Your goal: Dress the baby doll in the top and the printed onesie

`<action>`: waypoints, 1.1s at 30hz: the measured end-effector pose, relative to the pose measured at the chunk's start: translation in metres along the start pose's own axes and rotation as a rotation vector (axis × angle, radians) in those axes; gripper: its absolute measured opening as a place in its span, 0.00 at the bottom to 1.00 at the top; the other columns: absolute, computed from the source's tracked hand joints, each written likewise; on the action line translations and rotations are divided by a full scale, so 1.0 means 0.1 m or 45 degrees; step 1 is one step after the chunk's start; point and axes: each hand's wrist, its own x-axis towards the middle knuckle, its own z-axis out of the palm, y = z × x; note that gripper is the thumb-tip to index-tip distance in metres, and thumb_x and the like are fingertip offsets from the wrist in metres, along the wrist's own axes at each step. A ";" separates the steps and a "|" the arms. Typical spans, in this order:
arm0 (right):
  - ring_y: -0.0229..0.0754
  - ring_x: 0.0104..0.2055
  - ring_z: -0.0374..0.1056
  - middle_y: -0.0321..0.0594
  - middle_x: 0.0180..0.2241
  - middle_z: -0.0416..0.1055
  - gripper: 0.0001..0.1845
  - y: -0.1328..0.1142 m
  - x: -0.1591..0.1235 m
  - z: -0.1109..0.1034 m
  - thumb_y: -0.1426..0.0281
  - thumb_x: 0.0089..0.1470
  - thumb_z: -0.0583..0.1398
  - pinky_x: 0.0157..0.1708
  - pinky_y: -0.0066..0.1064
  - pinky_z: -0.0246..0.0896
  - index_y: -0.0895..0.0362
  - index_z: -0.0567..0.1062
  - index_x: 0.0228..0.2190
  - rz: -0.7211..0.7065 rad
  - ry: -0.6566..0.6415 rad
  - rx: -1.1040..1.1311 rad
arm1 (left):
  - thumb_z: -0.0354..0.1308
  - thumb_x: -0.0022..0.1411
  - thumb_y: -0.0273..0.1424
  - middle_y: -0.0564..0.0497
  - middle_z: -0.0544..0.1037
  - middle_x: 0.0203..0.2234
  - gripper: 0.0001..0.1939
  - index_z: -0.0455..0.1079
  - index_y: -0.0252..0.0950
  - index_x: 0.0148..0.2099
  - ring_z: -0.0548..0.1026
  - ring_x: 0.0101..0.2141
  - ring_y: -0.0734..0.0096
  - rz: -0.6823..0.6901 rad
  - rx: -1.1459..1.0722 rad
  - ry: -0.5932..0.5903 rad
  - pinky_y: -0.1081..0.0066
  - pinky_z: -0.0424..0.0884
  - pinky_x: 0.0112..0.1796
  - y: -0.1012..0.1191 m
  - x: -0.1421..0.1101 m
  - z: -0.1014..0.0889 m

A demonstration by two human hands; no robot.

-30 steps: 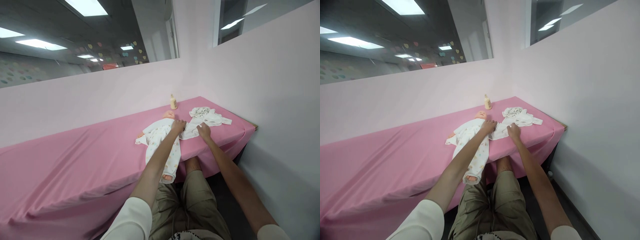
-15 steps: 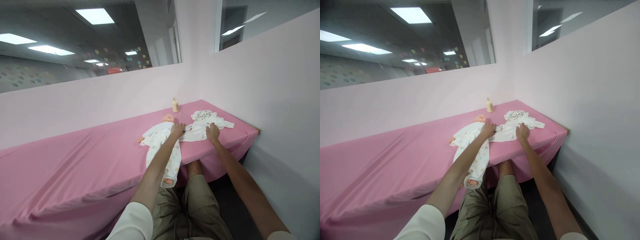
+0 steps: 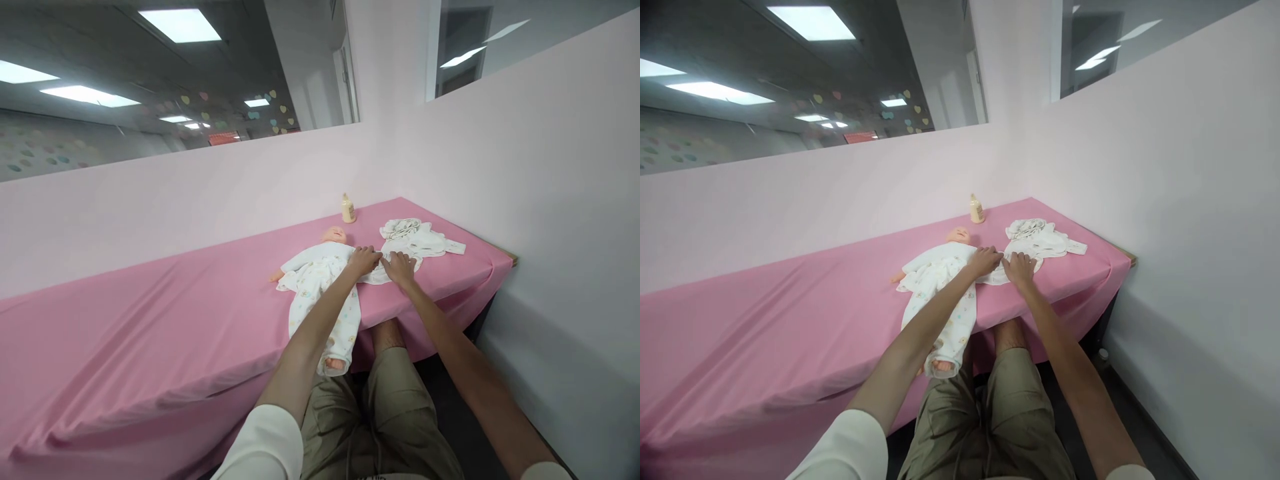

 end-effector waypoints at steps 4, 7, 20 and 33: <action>0.55 0.53 0.60 0.51 0.48 0.68 0.22 0.03 0.05 0.01 0.59 0.64 0.45 0.50 0.47 0.48 0.55 0.73 0.46 0.012 -0.057 0.016 | 0.48 0.66 0.32 0.41 0.69 0.47 0.15 0.66 0.41 0.54 0.70 0.46 0.58 -0.012 0.000 0.019 0.62 0.61 0.45 -0.01 0.01 0.04; 0.52 0.51 0.61 0.48 0.47 0.69 0.22 0.07 0.07 -0.01 0.63 0.65 0.42 0.48 0.45 0.50 0.53 0.73 0.45 0.014 -0.073 0.025 | 0.47 0.66 0.31 0.40 0.68 0.48 0.15 0.66 0.39 0.53 0.69 0.47 0.58 0.000 0.006 0.041 0.61 0.61 0.45 0.01 0.00 0.06; 0.53 0.51 0.62 0.54 0.47 0.68 0.19 0.06 0.02 -0.04 0.75 0.62 0.41 0.48 0.42 0.50 0.60 0.69 0.44 0.064 0.122 0.053 | 0.39 0.67 0.25 0.38 0.69 0.49 0.18 0.63 0.35 0.54 0.67 0.48 0.56 0.093 0.027 0.083 0.58 0.59 0.46 0.08 -0.06 0.07; 0.55 0.49 0.65 0.59 0.44 0.70 0.18 0.13 0.11 0.01 0.76 0.59 0.43 0.47 0.41 0.54 0.66 0.69 0.44 0.520 0.312 0.188 | 0.38 0.70 0.31 0.37 0.70 0.48 0.18 0.63 0.31 0.54 0.67 0.47 0.56 0.049 0.031 0.121 0.59 0.61 0.44 0.07 -0.03 0.09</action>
